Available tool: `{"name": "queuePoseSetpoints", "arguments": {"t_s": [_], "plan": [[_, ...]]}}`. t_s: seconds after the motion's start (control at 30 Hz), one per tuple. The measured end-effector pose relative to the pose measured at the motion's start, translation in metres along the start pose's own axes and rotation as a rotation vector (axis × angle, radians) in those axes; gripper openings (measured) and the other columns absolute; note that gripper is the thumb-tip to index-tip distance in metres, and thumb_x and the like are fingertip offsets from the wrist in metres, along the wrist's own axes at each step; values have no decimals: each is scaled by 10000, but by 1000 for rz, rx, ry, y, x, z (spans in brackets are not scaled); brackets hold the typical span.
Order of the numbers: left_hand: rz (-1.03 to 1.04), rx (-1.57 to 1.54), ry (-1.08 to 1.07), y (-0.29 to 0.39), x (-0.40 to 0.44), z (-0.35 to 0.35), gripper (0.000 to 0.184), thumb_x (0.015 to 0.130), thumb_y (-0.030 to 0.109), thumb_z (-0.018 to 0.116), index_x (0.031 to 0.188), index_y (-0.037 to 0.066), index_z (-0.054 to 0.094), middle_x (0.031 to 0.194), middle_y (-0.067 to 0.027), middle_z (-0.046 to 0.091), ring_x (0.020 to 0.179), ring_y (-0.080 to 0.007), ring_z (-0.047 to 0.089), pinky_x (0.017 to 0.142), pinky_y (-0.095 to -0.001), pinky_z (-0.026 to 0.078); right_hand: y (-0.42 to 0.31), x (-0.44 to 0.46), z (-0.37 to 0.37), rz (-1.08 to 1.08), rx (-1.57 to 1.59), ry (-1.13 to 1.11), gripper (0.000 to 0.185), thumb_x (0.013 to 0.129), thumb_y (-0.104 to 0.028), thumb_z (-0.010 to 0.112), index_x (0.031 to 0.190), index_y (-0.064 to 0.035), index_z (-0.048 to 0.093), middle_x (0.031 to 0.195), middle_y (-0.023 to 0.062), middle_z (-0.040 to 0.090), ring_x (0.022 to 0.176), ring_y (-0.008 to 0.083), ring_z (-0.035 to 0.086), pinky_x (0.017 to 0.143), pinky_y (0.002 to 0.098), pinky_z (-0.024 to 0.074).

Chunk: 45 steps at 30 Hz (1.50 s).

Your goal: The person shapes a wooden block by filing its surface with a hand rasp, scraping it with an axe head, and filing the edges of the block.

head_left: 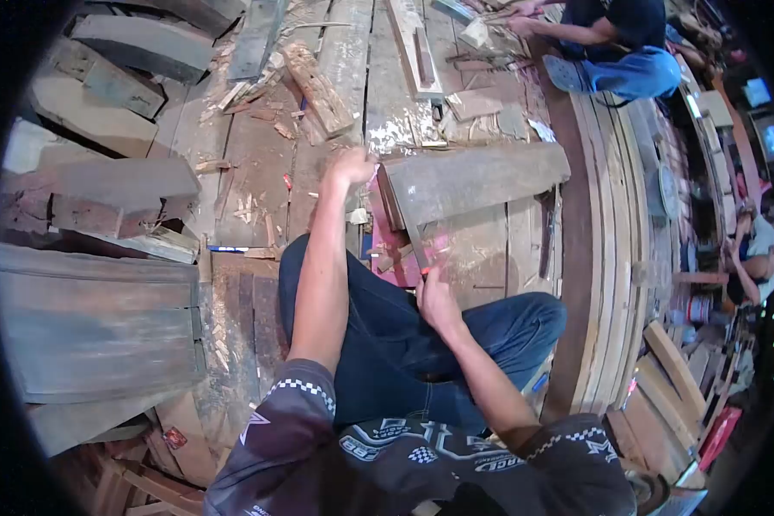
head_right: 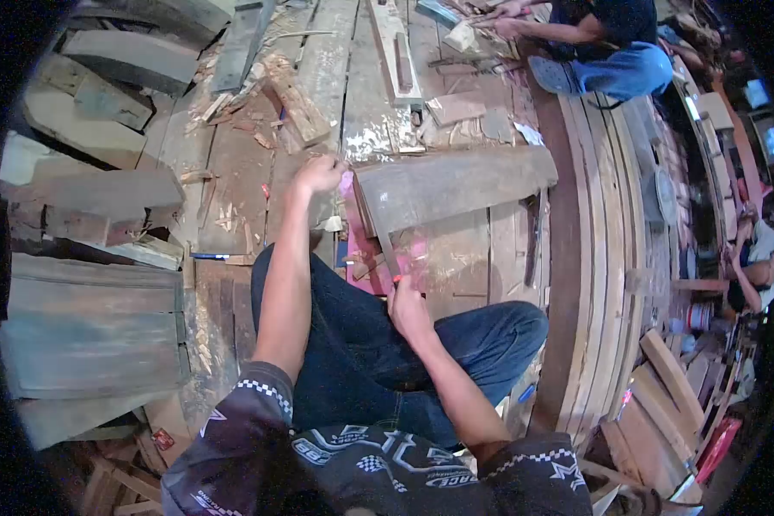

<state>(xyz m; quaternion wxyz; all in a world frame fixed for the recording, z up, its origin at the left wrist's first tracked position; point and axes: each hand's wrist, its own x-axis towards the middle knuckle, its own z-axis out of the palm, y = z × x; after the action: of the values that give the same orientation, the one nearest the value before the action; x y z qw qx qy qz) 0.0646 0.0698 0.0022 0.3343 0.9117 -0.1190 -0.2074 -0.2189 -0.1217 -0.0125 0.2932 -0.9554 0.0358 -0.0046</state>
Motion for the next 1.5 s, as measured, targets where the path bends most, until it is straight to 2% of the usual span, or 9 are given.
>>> {"name": "queuePoseSetpoints", "arguments": {"t_s": [0.13,0.37,0.47,0.63,0.8,0.9,1.03,1.33,1.5], "plan": [[-22,-28,24,0,5,15,524,981,455,452,1101,-11,659,1129,-291,639,1131,-415,592,985,-459,448,-21,45,-6,210,-32,-223,271,962,-218,477,1088,19,442,792,359,621,788,535,622,694,610,485],[-106,34,-37,-2,-10,-15,644,988,512,400,1105,-82,621,1208,-310,595,1180,-413,561,1026,-436,419,-15,11,-11,52,33,-148,245,942,-137,498,1074,44,401,689,344,592,692,518,616,630,606,469],[-56,42,13,-6,4,-4,676,970,540,395,1133,-72,631,1208,-314,590,1189,-421,554,1041,-443,418,-14,4,-8,201,-18,-246,237,943,-125,496,1083,43,404,660,322,592,660,516,614,601,591,476],[-23,-45,-64,6,-5,0,683,961,534,424,1157,-93,612,1223,-324,576,1193,-416,556,1046,-436,423,-23,69,8,113,-85,-152,225,944,-109,475,1093,44,404,630,303,588,643,506,619,558,574,479],[-12,29,-10,-6,-5,-11,673,960,516,449,1122,-115,617,1197,-341,580,1182,-428,557,1040,-422,429,-16,21,-12,101,-52,-192,226,935,-86,481,1077,69,398,634,303,584,634,492,626,566,572,485],[-22,-33,18,-1,-11,-12,679,958,517,450,1088,-125,625,1177,-347,586,1168,-425,567,1028,-425,435,-14,-1,-11,316,-93,-314,263,987,-207,428,1103,29,421,735,345,619,753,518,632,663,598,493],[-3,-24,-133,6,-6,-17,625,976,516,453,1248,-31,590,1283,-281,568,1238,-379,532,1042,-396,406,-19,54,10,63,42,-118,226,967,-156,439,1071,43,411,678,334,597,678,515,625,610,608,485],[-62,6,-114,-1,-9,-22,663,982,545,402,1232,-43,581,1339,-283,523,1286,-381,480,1088,-407,363,-16,-6,-12,201,-62,-263,211,954,-117,452,1062,47,374,651,332,591,661,517,620,581,596,480],[-9,-9,-55,3,-11,-20,691,978,557,408,1233,-62,576,1342,-285,518,1289,-380,480,1089,-408,361,-24,44,5,127,-24,-197,226,962,-145,455,1050,43,366,672,342,596,681,535,610,591,605,473]]}}
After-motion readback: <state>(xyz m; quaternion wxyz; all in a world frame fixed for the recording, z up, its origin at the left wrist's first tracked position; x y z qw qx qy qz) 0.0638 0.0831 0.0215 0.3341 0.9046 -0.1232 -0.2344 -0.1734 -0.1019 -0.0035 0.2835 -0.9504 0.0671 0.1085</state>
